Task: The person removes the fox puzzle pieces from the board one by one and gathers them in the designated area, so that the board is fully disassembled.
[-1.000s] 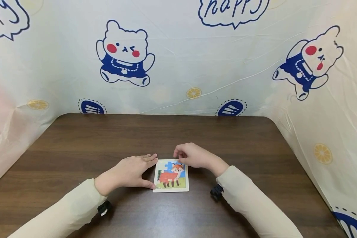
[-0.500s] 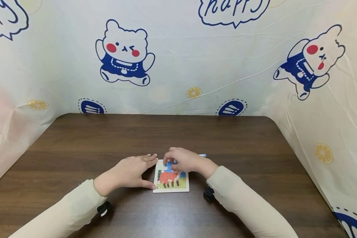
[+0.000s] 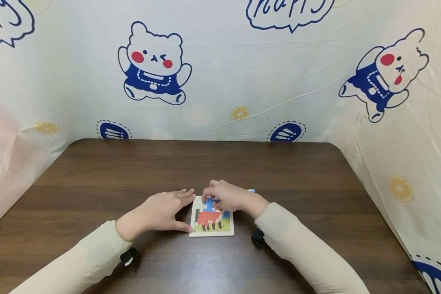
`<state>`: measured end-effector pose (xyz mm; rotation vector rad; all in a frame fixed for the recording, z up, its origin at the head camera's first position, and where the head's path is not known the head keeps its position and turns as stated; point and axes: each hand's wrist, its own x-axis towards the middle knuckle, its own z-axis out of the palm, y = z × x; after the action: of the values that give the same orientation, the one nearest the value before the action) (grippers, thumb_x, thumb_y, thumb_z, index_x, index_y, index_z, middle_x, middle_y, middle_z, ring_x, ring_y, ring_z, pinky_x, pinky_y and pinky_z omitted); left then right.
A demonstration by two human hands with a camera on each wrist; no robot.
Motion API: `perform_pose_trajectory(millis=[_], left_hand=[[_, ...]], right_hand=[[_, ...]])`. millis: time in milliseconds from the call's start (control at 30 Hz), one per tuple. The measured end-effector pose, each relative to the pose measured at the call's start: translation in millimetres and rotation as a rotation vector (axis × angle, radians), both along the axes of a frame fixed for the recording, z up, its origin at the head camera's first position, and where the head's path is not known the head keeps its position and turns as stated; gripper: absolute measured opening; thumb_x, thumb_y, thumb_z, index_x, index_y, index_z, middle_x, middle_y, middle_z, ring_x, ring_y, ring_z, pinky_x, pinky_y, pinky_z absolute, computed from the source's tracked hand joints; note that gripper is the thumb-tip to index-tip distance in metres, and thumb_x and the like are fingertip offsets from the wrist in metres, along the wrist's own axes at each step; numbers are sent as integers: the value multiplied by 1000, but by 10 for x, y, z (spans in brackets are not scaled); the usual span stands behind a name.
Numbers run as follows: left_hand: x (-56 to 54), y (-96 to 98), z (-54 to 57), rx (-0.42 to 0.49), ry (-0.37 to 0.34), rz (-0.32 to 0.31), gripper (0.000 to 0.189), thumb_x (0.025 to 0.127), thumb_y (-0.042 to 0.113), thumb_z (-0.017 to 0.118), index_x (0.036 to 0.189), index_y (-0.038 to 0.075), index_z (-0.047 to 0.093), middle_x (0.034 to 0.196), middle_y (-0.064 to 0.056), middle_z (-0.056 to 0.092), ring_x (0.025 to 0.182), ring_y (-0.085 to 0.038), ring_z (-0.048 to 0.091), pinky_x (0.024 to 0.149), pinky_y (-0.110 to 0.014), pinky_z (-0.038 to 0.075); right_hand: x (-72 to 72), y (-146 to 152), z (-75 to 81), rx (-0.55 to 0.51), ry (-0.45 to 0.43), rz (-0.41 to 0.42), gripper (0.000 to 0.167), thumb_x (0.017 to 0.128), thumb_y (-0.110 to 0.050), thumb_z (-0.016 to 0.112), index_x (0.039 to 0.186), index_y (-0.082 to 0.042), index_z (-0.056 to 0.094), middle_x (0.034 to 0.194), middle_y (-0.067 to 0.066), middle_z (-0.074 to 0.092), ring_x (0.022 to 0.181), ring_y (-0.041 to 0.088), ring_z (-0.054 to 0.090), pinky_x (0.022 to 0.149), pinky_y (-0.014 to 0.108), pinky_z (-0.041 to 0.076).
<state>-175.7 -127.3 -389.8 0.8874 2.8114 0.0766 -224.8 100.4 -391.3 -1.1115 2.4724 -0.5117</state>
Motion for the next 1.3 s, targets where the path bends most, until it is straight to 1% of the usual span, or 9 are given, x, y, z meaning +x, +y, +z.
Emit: perform_pose_trajectory(millis=[367,467,633,733,833,900,1000,1133,1300], left_hand=[[-13,-1,17,3,3,-5,97,76,71,70,146,7,50,154,-11,46,140,-28,48,105,-49,48],[-14,2,16,4,2,-4,97,75,71,70,146,7,50,154,-11,46,140,-28,48,105,-49,48],[-16,9,10,1,-2,4,97,75,71,70,146,8,50,155,-10,45,140,-28,48,104,-49,48],[-12,11,6,0,-8,9,97,75,71,71,146,8,50,155,-10,45,141,-28,48,105,-49,48],[-4,9,-1,0,-10,9,97,75,71,70,146,8,50,155,-10,45,141,-28,48,105,-48,48],[0,7,-8,1,-6,5,96,76,71,70,146,8,50,155,-10,45,140,-28,48,105,-48,48],[4,6,-11,2,-3,2,96,76,71,70,146,7,51,154,-10,45,140,-28,48,105,-48,48],[9,6,-9,3,-6,6,97,76,71,70,146,7,51,155,-10,45,140,-28,48,105,-48,47],[19,3,-2,3,-7,12,96,76,70,71,146,8,51,155,-10,45,140,-28,48,104,-48,48]], right_hand=[[0,15,2,-48,-9,14,29,90,-1,69,113,-18,64,112,2,59,106,18,54,97,39,50],[-4,21,-7,-72,-24,26,29,91,0,67,113,-17,62,111,2,61,103,18,55,97,38,51],[-6,29,-20,-110,-63,17,27,93,2,62,114,-15,61,117,2,63,104,17,56,100,39,50],[-11,37,-31,-135,-84,13,26,94,3,59,113,-15,62,114,2,64,100,17,56,94,34,51],[-10,46,-33,-160,-102,8,26,94,5,58,111,-14,64,110,2,63,97,17,56,86,29,49],[-4,55,-32,-177,-107,4,26,95,6,57,110,-14,64,109,2,63,96,17,55,84,28,48],[12,75,-18,-193,-107,-6,26,95,5,56,111,-13,65,113,2,64,100,18,56,90,31,50],[18,124,5,-210,-104,-13,25,96,5,56,113,-12,65,117,4,66,106,20,59,100,40,51],[15,219,19,-216,-98,-31,25,96,3,58,113,-12,66,118,3,67,109,21,60,104,45,49]])
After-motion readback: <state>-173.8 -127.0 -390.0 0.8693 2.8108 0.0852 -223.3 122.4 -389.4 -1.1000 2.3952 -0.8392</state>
